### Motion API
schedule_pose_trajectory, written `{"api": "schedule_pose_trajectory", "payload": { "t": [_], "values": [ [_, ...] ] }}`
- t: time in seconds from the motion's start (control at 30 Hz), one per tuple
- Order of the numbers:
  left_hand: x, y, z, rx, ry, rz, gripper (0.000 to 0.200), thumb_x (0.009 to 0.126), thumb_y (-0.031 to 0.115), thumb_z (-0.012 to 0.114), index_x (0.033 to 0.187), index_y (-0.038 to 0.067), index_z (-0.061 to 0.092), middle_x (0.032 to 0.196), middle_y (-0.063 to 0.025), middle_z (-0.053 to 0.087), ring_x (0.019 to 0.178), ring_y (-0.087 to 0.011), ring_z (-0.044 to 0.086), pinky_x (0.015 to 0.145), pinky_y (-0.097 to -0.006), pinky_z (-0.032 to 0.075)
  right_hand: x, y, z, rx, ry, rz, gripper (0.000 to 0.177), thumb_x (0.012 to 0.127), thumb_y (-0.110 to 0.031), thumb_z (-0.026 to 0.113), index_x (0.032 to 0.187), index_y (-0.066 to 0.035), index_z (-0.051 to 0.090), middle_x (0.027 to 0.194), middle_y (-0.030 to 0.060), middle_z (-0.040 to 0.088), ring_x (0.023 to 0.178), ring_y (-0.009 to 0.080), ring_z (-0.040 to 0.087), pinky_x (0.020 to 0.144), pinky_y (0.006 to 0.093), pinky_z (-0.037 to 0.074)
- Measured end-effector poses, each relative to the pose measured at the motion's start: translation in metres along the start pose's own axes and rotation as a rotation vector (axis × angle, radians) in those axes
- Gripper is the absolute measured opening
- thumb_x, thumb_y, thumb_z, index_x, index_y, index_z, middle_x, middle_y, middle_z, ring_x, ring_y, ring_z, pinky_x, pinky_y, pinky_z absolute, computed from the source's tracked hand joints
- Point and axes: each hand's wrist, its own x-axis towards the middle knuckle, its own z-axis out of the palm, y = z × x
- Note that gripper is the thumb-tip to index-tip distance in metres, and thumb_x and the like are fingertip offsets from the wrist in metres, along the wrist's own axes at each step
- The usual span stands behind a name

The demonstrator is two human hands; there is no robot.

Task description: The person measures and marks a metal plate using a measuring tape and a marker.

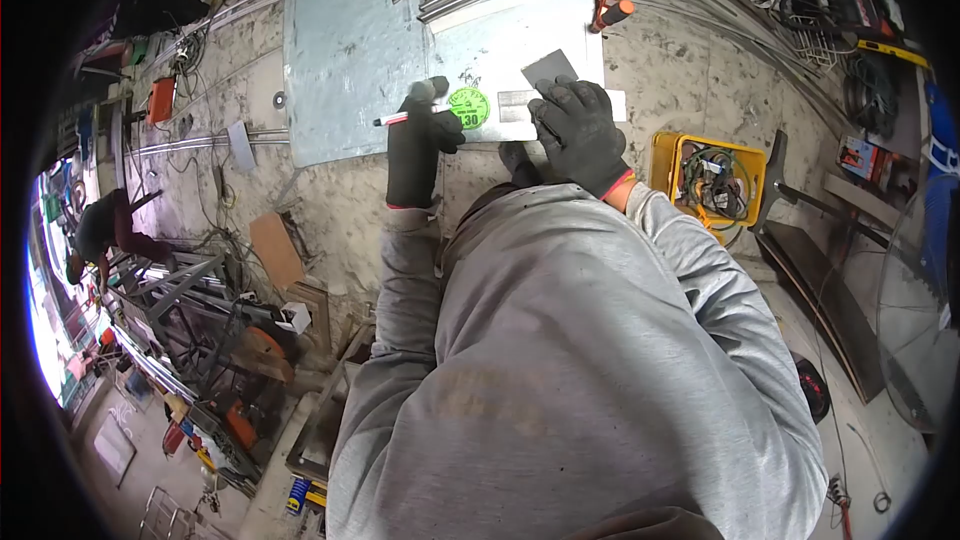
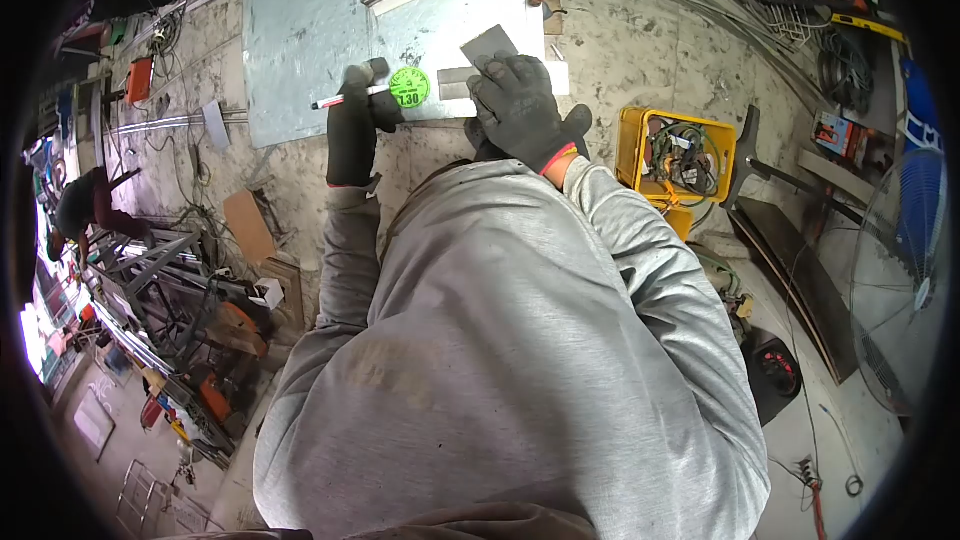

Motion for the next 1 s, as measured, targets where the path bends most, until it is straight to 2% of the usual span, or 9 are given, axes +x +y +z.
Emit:
{"api": "schedule_pose_trajectory", "payload": {
  "t": [0.03,0.07,0.3,0.37,0.53,0.6,0.67,0.8,1.0],
  "values": [
    [0.001,-0.002,0.001,0.067,-0.032,0.005,0.056,0.112,0.045,0.052,0.136,-0.005,0.060,0.080,-0.0046,0.066,0.067,-0.0134,0.060,0.062,-0.0280,0.047,-0.001,0.000,-0.001,-0.003,-0.007,-0.003,0.036,0.091,-0.027,0.069,0.124,-0.014,0.073,0.133,0.0115,0.066,0.130,0.0369,0.058,0.117,0.0547,0.038],
    [-0.002,-0.008,0.006,0.112,0.025,0.050,0.046,0.110,0.034,0.057,0.135,-0.005,0.061,0.082,-0.0021,0.063,0.069,-0.0106,0.056,0.065,-0.0256,0.045,-0.001,-0.001,0.000,-0.005,-0.001,0.003,0.035,0.091,-0.027,0.069,0.123,-0.014,0.073,0.133,0.0112,0.066,0.130,0.0363,0.058,0.117,0.0546,0.038],
    [-0.006,0.007,0.024,0.064,-0.012,0.168,0.041,0.107,0.021,0.059,0.138,-0.006,0.062,0.090,0.0021,0.063,0.080,-0.0065,0.054,0.069,-0.0226,0.042,0.000,-0.002,-0.001,-0.032,-0.007,0.010,0.035,0.092,-0.030,0.067,0.122,-0.015,0.073,0.137,0.0092,0.064,0.132,0.0332,0.056,0.118,0.0523,0.037],
    [0.001,-0.002,0.016,0.112,-0.096,0.201,0.038,0.103,0.009,0.058,0.138,-0.005,0.063,0.118,-0.0101,0.073,0.106,-0.0142,0.067,0.094,-0.0285,0.053,0.000,-0.002,-0.001,-0.033,-0.003,0.004,0.035,0.092,-0.030,0.066,0.123,-0.015,0.072,0.137,0.0088,0.064,0.133,0.0329,0.055,0.118,0.0519,0.037],
    [0.005,-0.012,0.028,-0.006,-0.106,0.157,0.038,0.102,0.010,0.063,0.136,-0.006,0.064,0.115,-0.0090,0.074,0.103,-0.0142,0.068,0.090,-0.0298,0.055,0.003,-0.004,-0.005,-0.045,-0.002,-0.007,0.034,0.092,-0.030,0.066,0.122,-0.015,0.072,0.138,0.0085,0.064,0.132,0.0324,0.056,0.117,0.0517,0.038],
    [0.003,-0.004,0.033,-0.004,-0.055,0.160,0.037,0.101,0.011,0.065,0.134,-0.005,0.066,0.112,-0.0084,0.074,0.101,-0.0143,0.069,0.087,-0.0299,0.056,0.006,-0.004,-0.007,-0.030,0.054,-0.039,0.032,0.087,-0.023,0.075,0.117,-0.014,0.074,0.127,0.0088,0.067,0.124,0.0339,0.060,0.107,0.0508,0.045],
    [0.000,0.003,0.029,0.339,-0.100,0.214,0.032,0.098,0.010,0.068,0.126,-0.005,0.071,0.111,-0.0093,0.074,0.099,-0.0146,0.070,0.085,-0.0295,0.057,0.005,-0.003,-0.006,-0.033,0.060,-0.039,0.031,0.087,-0.023,0.075,0.117,-0.014,0.074,0.128,0.0084,0.067,0.124,0.0339,0.060,0.108,0.0508,0.045],
    [0.004,-0.003,0.027,0.395,-0.150,0.295,0.026,0.096,0.010,0.071,0.117,-0.004,0.074,0.112,-0.0110,0.074,0.095,-0.0141,0.071,0.082,-0.0282,0.057,0.001,0.000,0.000,-0.039,0.035,-0.039,0.034,0.090,-0.028,0.069,0.120,-0.012,0.074,0.136,0.0098,0.065,0.126,0.0356,0.059,0.113,0.0535,0.042],
    [0.001,-0.001,0.033,0.399,-0.088,0.166,0.021,0.095,0.010,0.074,0.111,-0.003,0.075,0.102,-0.0075,0.076,0.081,-0.0116,0.070,0.071,-0.0275,0.055,0.003,0.000,-0.003,-0.020,0.084,-0.066,0.033,0.089,-0.027,0.069,0.118,-0.011,0.074,0.134,0.0106,0.066,0.122,0.0352,0.061,0.110,0.0537,0.044]
  ]
}}
